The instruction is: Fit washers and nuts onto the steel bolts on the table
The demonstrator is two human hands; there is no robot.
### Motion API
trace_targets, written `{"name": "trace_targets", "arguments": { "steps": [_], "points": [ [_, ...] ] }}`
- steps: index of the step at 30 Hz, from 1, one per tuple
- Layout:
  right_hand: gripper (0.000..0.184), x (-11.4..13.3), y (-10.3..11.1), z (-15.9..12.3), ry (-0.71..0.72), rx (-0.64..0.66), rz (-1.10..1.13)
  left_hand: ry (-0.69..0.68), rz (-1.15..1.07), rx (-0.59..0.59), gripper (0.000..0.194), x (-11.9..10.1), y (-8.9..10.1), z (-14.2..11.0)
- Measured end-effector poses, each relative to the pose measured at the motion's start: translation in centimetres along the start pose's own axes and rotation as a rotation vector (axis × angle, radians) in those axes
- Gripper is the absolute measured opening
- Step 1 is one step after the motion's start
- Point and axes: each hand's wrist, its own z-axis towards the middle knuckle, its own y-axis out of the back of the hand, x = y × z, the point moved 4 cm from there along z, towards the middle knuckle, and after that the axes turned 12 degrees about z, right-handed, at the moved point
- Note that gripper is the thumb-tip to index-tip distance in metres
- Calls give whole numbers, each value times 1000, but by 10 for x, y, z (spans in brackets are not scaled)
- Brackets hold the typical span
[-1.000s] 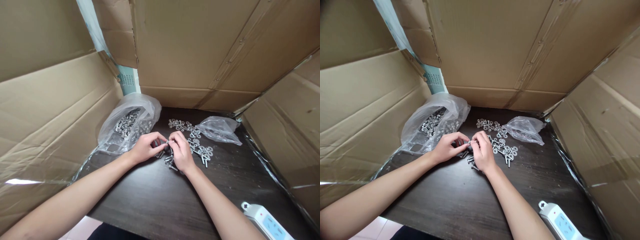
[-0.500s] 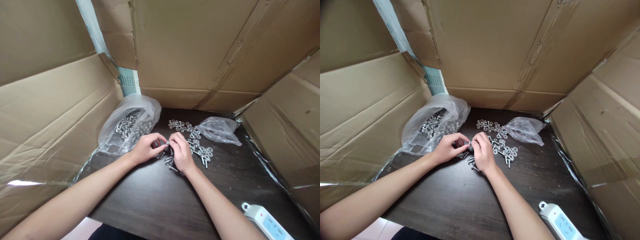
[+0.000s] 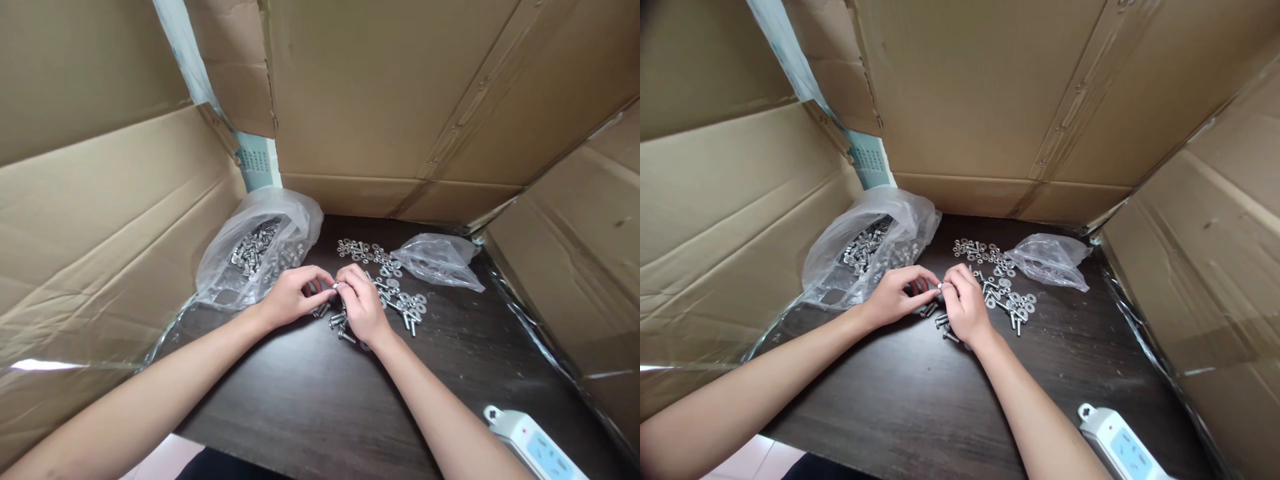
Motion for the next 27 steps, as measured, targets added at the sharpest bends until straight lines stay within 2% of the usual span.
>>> {"name": "trace_targets", "arguments": {
  "steps": [13, 27],
  "points": [
    [30, 1, 0, -1, -19, -8, 21, 28, -4, 7, 13, 1, 0, 0],
    [18, 2, -1, 0, -11, -11, 15, 55, -8, 27, 13, 0, 0, 0]
  ]
}}
